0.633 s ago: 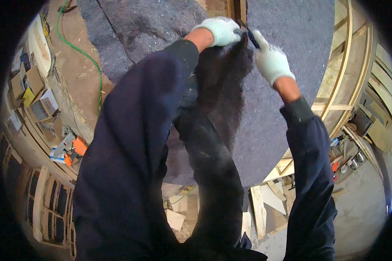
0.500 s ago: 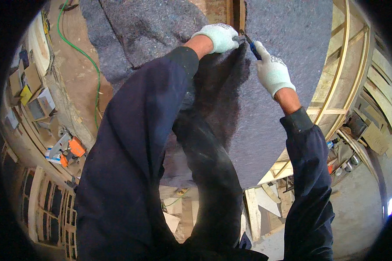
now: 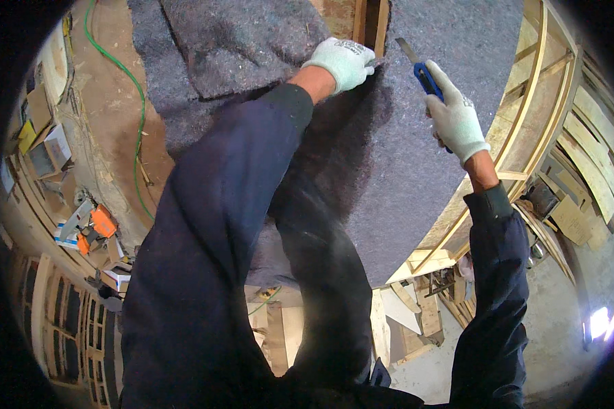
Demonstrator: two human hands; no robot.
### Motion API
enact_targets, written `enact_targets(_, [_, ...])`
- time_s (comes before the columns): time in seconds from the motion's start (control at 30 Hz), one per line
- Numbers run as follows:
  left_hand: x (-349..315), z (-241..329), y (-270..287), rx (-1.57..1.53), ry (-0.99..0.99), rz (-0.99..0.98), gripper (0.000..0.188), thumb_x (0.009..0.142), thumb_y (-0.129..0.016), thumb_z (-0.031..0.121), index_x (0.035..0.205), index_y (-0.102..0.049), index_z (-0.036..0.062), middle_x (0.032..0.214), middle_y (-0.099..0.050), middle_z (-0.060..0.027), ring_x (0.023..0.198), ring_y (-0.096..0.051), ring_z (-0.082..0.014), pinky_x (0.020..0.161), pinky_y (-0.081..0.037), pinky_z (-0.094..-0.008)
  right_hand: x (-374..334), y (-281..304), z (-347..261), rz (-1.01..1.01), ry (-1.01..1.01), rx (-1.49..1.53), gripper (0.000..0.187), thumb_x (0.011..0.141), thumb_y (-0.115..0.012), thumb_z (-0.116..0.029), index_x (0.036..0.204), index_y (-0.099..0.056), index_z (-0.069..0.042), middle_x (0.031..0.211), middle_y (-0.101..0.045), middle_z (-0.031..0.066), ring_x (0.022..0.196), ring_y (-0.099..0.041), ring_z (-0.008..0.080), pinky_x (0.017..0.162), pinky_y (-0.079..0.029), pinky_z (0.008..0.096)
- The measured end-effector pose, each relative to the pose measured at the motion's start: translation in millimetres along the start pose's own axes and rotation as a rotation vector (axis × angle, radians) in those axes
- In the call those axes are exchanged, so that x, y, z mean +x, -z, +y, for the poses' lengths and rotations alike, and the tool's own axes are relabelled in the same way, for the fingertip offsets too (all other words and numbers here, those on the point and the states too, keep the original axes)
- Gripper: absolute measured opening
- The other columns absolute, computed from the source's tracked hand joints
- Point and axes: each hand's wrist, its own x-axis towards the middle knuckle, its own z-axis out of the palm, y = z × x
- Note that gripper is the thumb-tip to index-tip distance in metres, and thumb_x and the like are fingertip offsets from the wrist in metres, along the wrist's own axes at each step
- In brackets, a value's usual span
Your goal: The person installs a piece of carpet onto a curved wooden frame. They use a pneumatic nail gun to fasten the carpet along the edges, then switch to a utility knife to trim excess material around the frame. The person repeatedly staples and trims to fit the carpet to the curved shape.
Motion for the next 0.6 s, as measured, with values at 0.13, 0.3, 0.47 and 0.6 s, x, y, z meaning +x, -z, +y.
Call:
enact_targets(0.13, [-1, 2, -3, 0.073, 0.006, 0.001, 0.037, 0.099, -0.052, 0.039, 0.127, -0.065, 0.0171, 0.120, -0.071, -0.0119, 0.111, -0.066, -0.0323, 0.096, -0.051, -0.0458, 1, -3, 5, -0.048, 0.039, 0.010, 0.055, 0.093, -0.054, -0.016, 0.147, -0.051, -0.022, 0.106, -0.070, 0.0251, 0.095, -0.071, 0.0403, 0.085, -0.055, 0.0462])
enact_targets(0.3, [-1, 0, -5, 0.068, -0.010, 0.016, 0.036, 0.100, -0.052, 0.039, 0.122, -0.066, 0.0151, 0.116, -0.071, -0.0129, 0.108, -0.067, -0.0323, 0.094, -0.051, -0.0462, 12, -16, -3, 0.000, 0.227, -0.076, 0.053, 0.092, -0.052, -0.012, 0.145, -0.054, -0.020, 0.105, -0.071, 0.0238, 0.089, -0.071, 0.0392, 0.079, -0.056, 0.0456])
enact_targets(0.47, [0, -3, -5, 0.033, -0.027, 0.044, 0.033, 0.100, -0.051, 0.037, 0.118, -0.068, 0.0160, 0.114, -0.072, -0.0132, 0.108, -0.067, -0.0331, 0.094, -0.051, -0.0468, 22, -1, -12, -0.150, 0.095, -0.070, 0.053, 0.091, -0.049, -0.009, 0.143, -0.056, -0.017, 0.097, -0.072, 0.0218, 0.066, -0.070, 0.0282, 0.061, -0.056, 0.0410])
enact_targets(0.6, [4, -8, -4, 0.027, -0.018, 0.013, 0.030, 0.099, -0.050, 0.033, 0.117, -0.069, 0.0170, 0.115, -0.071, -0.0133, 0.109, -0.067, -0.0334, 0.094, -0.051, -0.0470, 44, -3, -24, -0.278, 0.053, -0.148, 0.058, 0.091, -0.051, -0.006, 0.148, -0.053, -0.016, 0.107, -0.072, 0.0146, 0.066, -0.065, 0.0174, 0.060, -0.054, 0.0324])
